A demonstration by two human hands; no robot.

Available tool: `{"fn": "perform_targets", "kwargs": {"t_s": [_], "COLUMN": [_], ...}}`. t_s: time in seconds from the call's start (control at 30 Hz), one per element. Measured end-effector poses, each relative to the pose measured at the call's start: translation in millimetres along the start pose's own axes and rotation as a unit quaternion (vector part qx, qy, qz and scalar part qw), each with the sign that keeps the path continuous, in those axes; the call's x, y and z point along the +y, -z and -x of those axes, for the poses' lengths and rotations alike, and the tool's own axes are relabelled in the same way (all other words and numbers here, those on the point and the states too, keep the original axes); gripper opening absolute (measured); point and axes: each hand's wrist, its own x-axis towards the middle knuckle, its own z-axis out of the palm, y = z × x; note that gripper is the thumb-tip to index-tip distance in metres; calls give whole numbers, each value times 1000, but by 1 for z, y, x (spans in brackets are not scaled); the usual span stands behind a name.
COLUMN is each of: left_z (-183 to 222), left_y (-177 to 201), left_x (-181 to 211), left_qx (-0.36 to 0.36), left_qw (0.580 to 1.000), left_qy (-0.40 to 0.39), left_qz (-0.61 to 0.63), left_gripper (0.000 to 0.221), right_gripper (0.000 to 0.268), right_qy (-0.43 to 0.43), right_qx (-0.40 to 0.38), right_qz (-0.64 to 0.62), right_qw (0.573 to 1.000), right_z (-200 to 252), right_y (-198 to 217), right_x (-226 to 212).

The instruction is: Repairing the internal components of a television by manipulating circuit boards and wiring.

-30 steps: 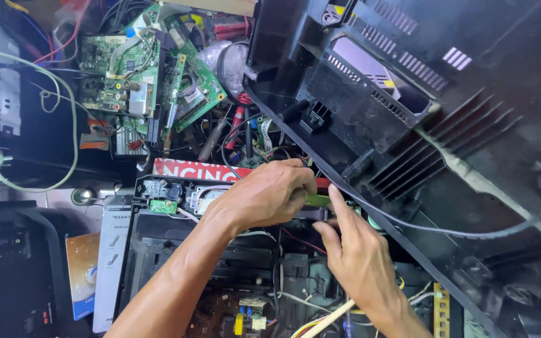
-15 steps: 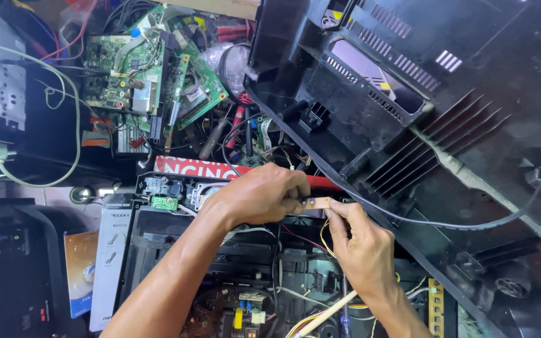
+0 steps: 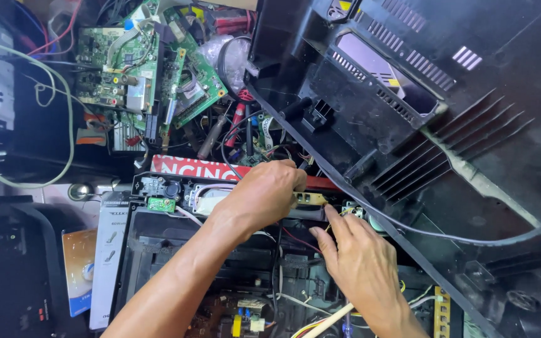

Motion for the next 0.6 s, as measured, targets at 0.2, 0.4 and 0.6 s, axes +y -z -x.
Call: {"fn": "perform_targets", "kwargs": {"t_s": [0.2,0.4,0.6], "left_z": [-3,-4,-4], "left_y": [5,1,5], "left_x": [6,3,9], "left_qx": [-19,-5,-23], "left_qw": [1000,1000,998], "left_qy": [18,9,51], "left_qz": [-4,3,8], "left_gripper": [15,11,15], "right_gripper": [50,57,61], "right_qy": [26,12,36], "right_qx": [3,-38,-14], "right_qz": [32,-15,21], "right_qw": [999,999,999], "right_z": [0,2,7], "right_y": [-3,1,-12], "right_x": [0,-3,0]}}
